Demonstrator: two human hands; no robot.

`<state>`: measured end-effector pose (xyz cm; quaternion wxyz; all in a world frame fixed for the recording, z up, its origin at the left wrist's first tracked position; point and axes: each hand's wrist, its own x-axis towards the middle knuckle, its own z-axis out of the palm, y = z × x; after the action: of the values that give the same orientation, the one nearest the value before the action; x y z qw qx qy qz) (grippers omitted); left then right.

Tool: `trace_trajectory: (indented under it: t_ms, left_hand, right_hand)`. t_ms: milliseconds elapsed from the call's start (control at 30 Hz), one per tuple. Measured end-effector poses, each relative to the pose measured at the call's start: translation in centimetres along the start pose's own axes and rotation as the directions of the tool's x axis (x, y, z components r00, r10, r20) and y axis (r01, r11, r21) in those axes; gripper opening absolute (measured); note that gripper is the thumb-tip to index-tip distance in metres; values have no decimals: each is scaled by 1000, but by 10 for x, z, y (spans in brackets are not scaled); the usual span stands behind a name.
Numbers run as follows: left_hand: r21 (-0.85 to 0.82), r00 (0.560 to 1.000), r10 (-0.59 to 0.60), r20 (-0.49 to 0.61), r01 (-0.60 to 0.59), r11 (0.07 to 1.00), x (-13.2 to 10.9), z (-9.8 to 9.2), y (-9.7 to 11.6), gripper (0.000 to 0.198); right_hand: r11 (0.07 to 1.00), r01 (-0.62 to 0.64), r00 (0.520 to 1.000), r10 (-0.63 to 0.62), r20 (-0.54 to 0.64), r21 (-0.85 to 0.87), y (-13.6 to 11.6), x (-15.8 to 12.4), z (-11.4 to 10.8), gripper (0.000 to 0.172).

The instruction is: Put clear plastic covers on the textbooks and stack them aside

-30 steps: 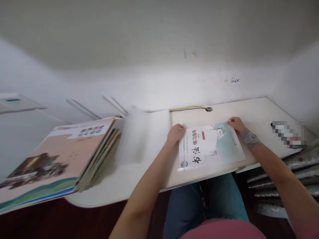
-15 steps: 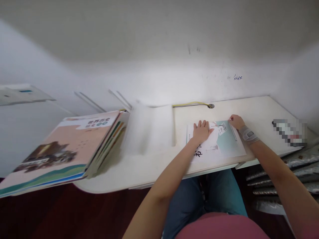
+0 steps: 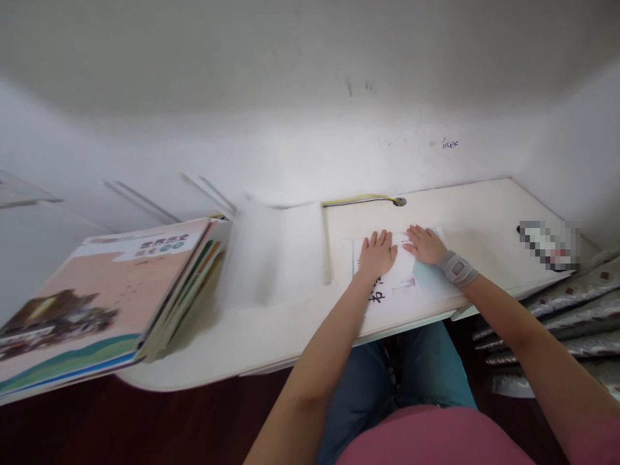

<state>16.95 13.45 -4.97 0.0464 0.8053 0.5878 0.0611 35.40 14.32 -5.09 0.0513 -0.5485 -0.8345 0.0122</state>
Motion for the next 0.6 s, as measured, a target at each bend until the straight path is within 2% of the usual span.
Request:
trace_trajectory:
  t_ms: [167,267,367,433,500,600]
  left_hand:
    - [-23,988,-153,-5,152,988,-8,-5,-31,62]
    - [-12,973,-227,-28,227,974,-10,-9,-39,64]
    - [24,964,-263,-48,264,964,-20,-15,-34,66]
    - [57,978,-207,-33,209,976,-40,-17,-30,66]
    - [72,997,-71,11,70,995,-72,-17,-31,67]
    - [70,992,127,23,-129,989,-125,-11,-43,68]
  right_hand:
    - [992,-128,992,128,-8,9,49,-11,1,63]
    - [986,-163,986,164,-24,20,59,-15,4,63]
    - [985,-174,984,174,-26,18,60,-16,4,64]
    - [985,-169,985,170,-15,13,58,-16,3,64]
    - [985,-171,985,171,-5,12,56,-15,4,65]
    - [981,-193,981,193,-6,17,55,-12,6,63]
